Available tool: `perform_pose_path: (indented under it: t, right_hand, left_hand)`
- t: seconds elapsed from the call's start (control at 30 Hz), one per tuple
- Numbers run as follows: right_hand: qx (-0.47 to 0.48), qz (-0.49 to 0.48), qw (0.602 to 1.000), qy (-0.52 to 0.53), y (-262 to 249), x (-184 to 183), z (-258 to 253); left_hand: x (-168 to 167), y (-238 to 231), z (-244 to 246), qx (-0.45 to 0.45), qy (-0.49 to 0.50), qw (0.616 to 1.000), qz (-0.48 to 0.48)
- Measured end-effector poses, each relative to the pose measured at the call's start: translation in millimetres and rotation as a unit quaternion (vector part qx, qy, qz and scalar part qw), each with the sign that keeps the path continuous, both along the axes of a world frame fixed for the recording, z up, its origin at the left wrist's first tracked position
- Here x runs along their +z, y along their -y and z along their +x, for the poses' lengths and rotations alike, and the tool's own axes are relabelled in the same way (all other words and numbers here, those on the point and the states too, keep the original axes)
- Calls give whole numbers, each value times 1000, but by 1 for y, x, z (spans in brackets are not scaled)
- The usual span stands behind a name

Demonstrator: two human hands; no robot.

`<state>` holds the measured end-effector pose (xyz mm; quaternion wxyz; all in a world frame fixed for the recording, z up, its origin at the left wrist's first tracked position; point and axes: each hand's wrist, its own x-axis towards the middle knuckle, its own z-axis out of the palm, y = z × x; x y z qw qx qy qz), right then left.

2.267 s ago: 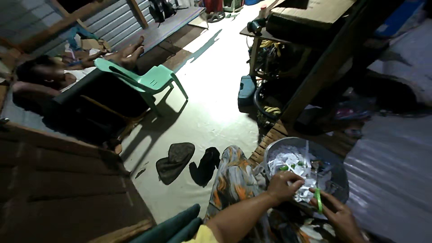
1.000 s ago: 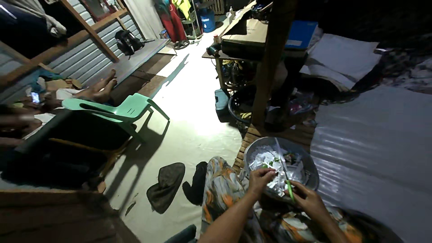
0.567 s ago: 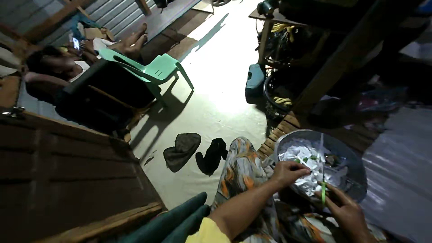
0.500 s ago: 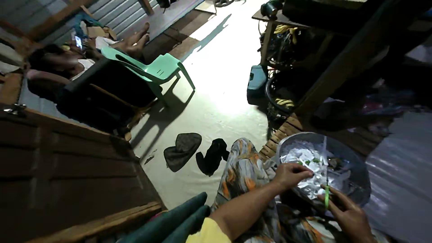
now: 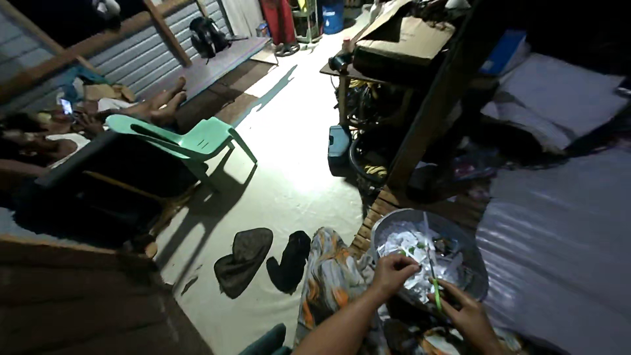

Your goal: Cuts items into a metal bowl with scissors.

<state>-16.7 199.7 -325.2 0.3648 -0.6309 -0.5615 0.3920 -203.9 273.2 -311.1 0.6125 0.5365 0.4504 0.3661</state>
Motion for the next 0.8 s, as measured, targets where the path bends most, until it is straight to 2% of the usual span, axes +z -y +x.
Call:
perform_pose_path:
  t: [0.23,0.4,0.57,0.8]
  right_hand:
    - [-2,11,1000,2,-2,0,0]
    - [15,-47,999,0,-3,24,-4]
    - [39,-93,995,-27,-6,27,-2]
    - [24,-75,995,-64,-9,26,-2]
  left_hand:
    - [5,5,-2,8,-28,999,24]
    - [11,6,-7,15,-46,997,59]
    - [6,4,-11,17,-43,998,37]
    - [8,6,-10,36,-36,999,3]
